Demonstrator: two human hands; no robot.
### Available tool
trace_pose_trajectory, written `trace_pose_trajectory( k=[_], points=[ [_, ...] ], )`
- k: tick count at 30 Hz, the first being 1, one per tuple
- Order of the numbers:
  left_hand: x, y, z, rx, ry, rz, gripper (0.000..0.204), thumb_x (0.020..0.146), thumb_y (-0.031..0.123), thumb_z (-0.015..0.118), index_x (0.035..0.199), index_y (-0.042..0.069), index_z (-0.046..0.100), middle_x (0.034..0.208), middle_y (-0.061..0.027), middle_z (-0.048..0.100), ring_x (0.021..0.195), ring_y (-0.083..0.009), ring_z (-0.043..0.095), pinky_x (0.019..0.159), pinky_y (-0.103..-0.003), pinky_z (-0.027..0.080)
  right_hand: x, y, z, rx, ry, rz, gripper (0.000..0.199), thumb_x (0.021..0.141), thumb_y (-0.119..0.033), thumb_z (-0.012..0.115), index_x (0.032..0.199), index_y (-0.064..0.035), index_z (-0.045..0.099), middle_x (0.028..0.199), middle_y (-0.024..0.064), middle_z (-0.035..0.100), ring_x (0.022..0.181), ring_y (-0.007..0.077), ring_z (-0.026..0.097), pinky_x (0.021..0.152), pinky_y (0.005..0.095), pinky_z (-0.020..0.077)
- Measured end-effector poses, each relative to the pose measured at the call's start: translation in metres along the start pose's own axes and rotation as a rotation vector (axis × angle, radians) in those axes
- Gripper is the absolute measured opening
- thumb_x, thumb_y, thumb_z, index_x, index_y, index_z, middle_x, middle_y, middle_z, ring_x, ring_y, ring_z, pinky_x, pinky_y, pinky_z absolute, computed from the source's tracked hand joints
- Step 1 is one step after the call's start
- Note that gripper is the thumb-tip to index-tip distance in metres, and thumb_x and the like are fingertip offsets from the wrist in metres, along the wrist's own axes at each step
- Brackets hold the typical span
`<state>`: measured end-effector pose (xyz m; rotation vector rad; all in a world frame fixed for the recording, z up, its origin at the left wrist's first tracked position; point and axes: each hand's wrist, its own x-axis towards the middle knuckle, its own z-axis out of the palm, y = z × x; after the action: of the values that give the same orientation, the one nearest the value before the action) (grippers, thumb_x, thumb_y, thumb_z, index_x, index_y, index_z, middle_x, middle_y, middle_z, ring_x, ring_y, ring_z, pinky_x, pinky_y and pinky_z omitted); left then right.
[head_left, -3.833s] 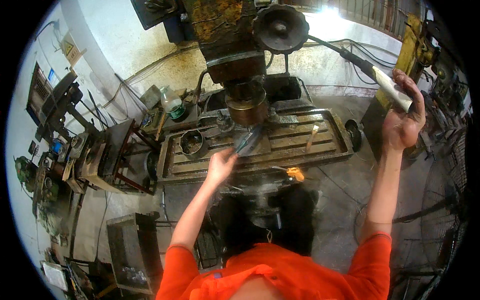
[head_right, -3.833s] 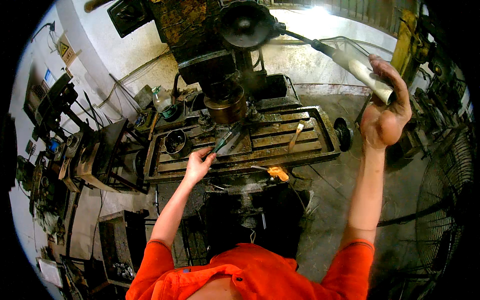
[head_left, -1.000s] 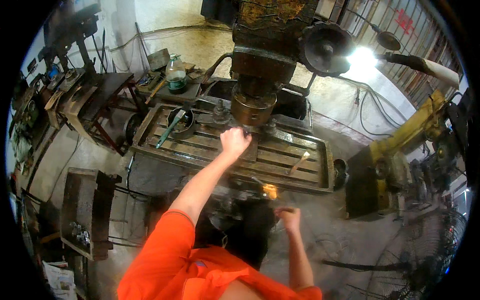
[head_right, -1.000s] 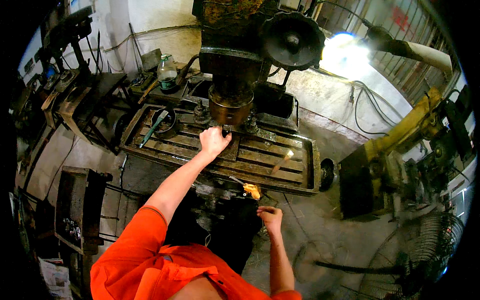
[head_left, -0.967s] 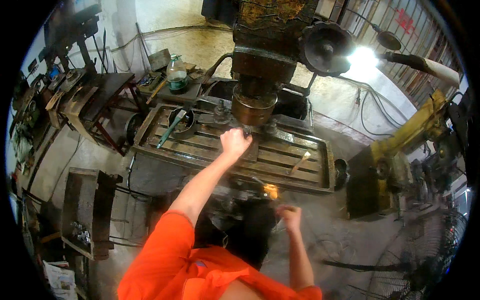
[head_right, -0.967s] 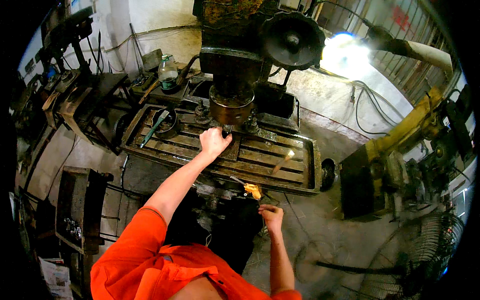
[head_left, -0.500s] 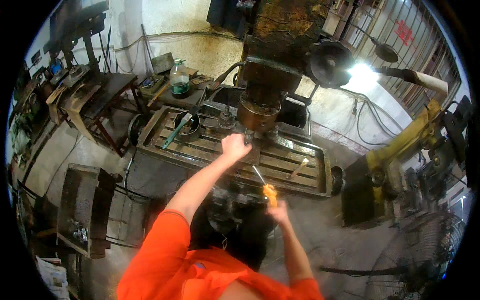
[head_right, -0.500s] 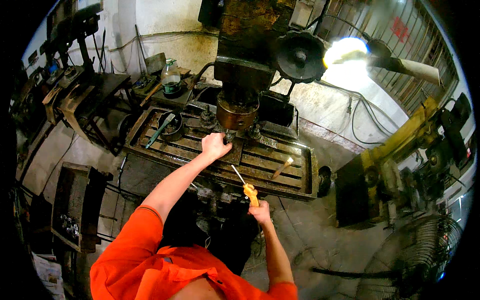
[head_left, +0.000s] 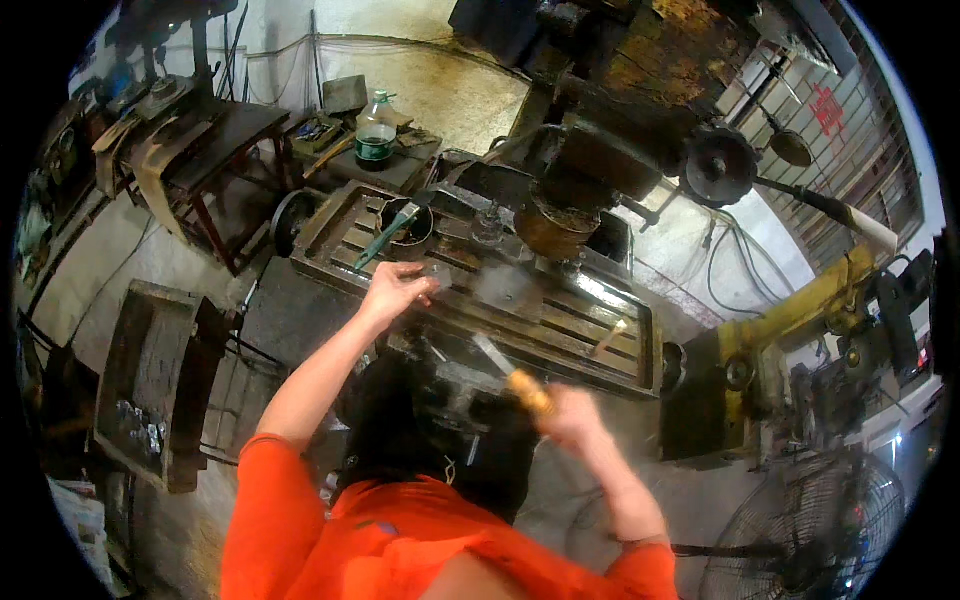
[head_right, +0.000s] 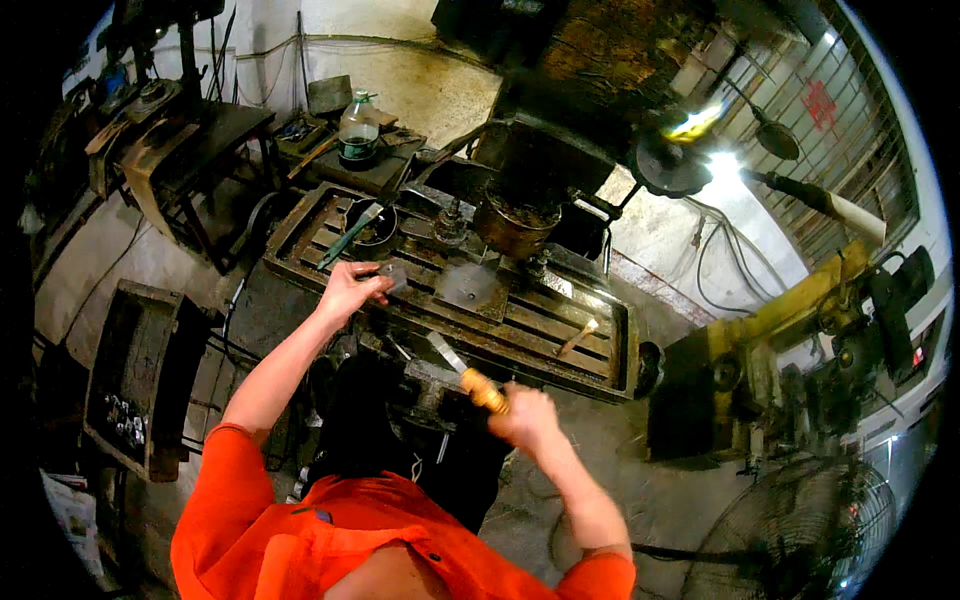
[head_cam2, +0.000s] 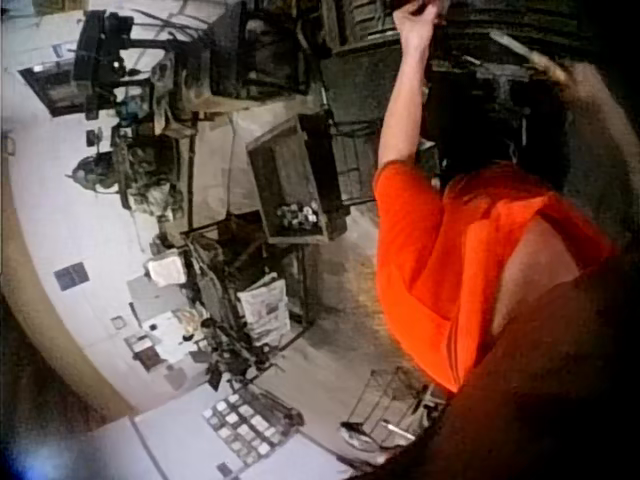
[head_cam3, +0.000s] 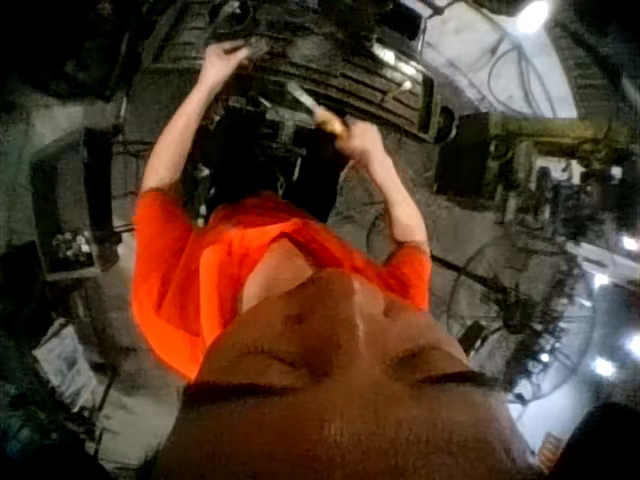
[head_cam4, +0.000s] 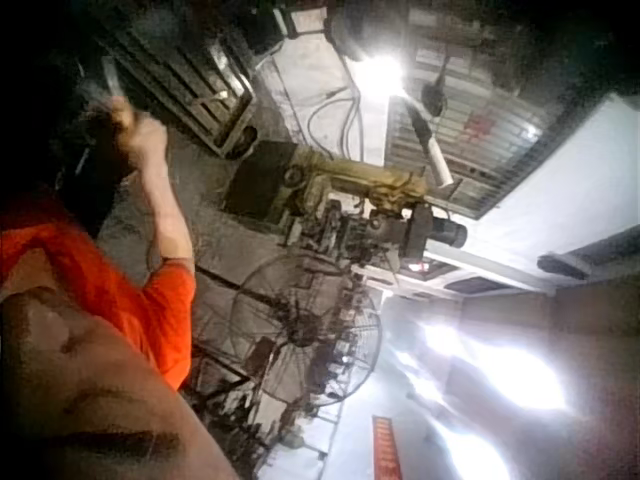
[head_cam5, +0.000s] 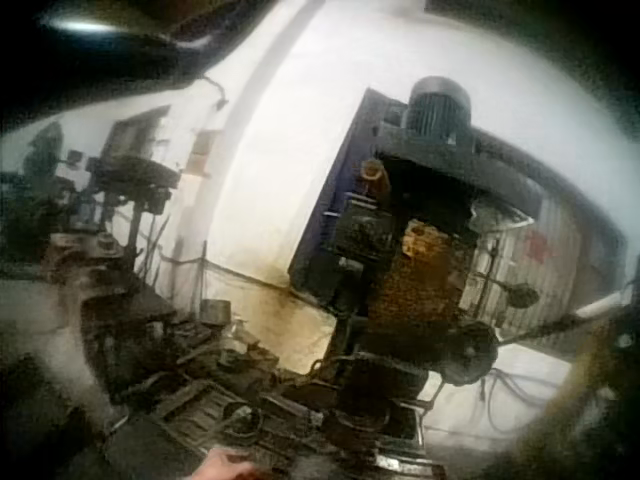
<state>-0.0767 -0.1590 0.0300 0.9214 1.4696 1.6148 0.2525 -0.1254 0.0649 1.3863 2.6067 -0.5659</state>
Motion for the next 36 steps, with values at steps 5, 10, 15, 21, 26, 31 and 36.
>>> trace_pose_trajectory(
  k=[5, 10, 15, 21, 26, 31, 36],
  points=[
    [-0.012, -0.008, -0.017, 0.303, -0.058, 0.049, 0.053, 0.067, 0.018, 0.073, 0.103, -0.016, 0.055, 0.080, -0.0163, 0.065, 0.063, -0.0147, 0.062, 0.059, -0.029, 0.049, 0.045, 0.007, -0.011, -0.401, 0.251, -0.158, 0.022, 0.062, -0.025, 0.057, 0.062, -0.0031, 0.061, 0.071, 0.0185, 0.062, 0.066, 0.0345, 0.061, 0.064, 0.0424, 0.0497],
    [-0.016, 0.008, -0.001, 0.613, -0.044, 0.213, 0.052, 0.059, 0.027, 0.074, 0.091, -0.012, 0.062, 0.083, -0.0197, 0.066, 0.077, -0.0207, 0.064, 0.071, -0.032, 0.050, 0.088, 0.009, -0.043, -0.297, 0.332, 0.164, 0.028, 0.066, -0.028, 0.055, 0.071, -0.0017, 0.065, 0.077, 0.0191, 0.064, 0.074, 0.0322, 0.063, 0.068, 0.0398, 0.0508],
    [-0.016, 0.010, 0.007, 0.684, -0.050, 0.342, 0.042, 0.058, 0.024, 0.071, 0.089, -0.003, 0.065, 0.074, -0.0170, 0.064, 0.067, -0.0218, 0.064, 0.063, -0.031, 0.049, 0.070, 0.017, -0.038, -0.260, 0.218, 0.061, 0.032, 0.064, -0.028, 0.057, 0.072, 0.0019, 0.063, 0.080, 0.0237, 0.062, 0.078, 0.0372, 0.062, 0.070, 0.0417, 0.0501],
    [-0.009, 0.003, 0.025, 0.858, -0.145, 0.578, 0.039, 0.056, 0.022, 0.069, 0.088, 0.000, 0.065, 0.079, -0.0142, 0.061, 0.071, -0.0324, 0.059, 0.065, -0.039, 0.048, 0.012, -0.012, -0.041, 0.120, 0.056, -0.069, 0.027, 0.061, -0.023, 0.057, 0.062, 0.0038, 0.057, 0.067, 0.0246, 0.058, 0.066, 0.0396, 0.058, 0.061, 0.0439, 0.0478],
    [0.000, 0.003, 0.046, 0.984, -0.214, 0.681, 0.042, 0.056, 0.024, 0.068, 0.090, 0.001, 0.064, 0.082, -0.0137, 0.060, 0.074, -0.0328, 0.059, 0.066, -0.041, 0.048, 0.040, 0.027, -0.031, 0.181, 0.219, 0.150, 0.028, 0.062, -0.024, 0.057, 0.064, 0.0042, 0.059, 0.066, 0.0275, 0.057, 0.067, 0.0388, 0.060, 0.063, 0.0437, 0.0490],
    [0.005, 0.009, 0.047, 1.012, -0.202, 0.645, 0.043, 0.055, 0.024, 0.067, 0.092, 0.002, 0.064, 0.085, -0.0141, 0.061, 0.077, -0.0325, 0.059, 0.068, -0.041, 0.049, 0.056, 0.029, -0.033, 0.351, 0.149, 0.028, 0.026, 0.065, -0.020, 0.055, 0.062, 0.0055, 0.055, 0.059, 0.0228, 0.056, 0.055, 0.0313, 0.058, 0.052, 0.0390, 0.0455],
    [0.011, 0.004, 0.045, 1.078, -0.247, 0.604, 0.044, 0.055, 0.022, 0.067, 0.093, 0.001, 0.063, 0.090, -0.0141, 0.061, 0.080, -0.0322, 0.059, 0.070, -0.041, 0.049, 0.020, 0.007, -0.051, 0.521, -0.115, 0.039, 0.027, 0.065, -0.019, 0.054, 0.058, 0.0079, 0.053, 0.048, 0.0179, 0.052, 0.041, 0.0218, 0.052, 0.044, 0.0356, 0.0414]
  ],
)
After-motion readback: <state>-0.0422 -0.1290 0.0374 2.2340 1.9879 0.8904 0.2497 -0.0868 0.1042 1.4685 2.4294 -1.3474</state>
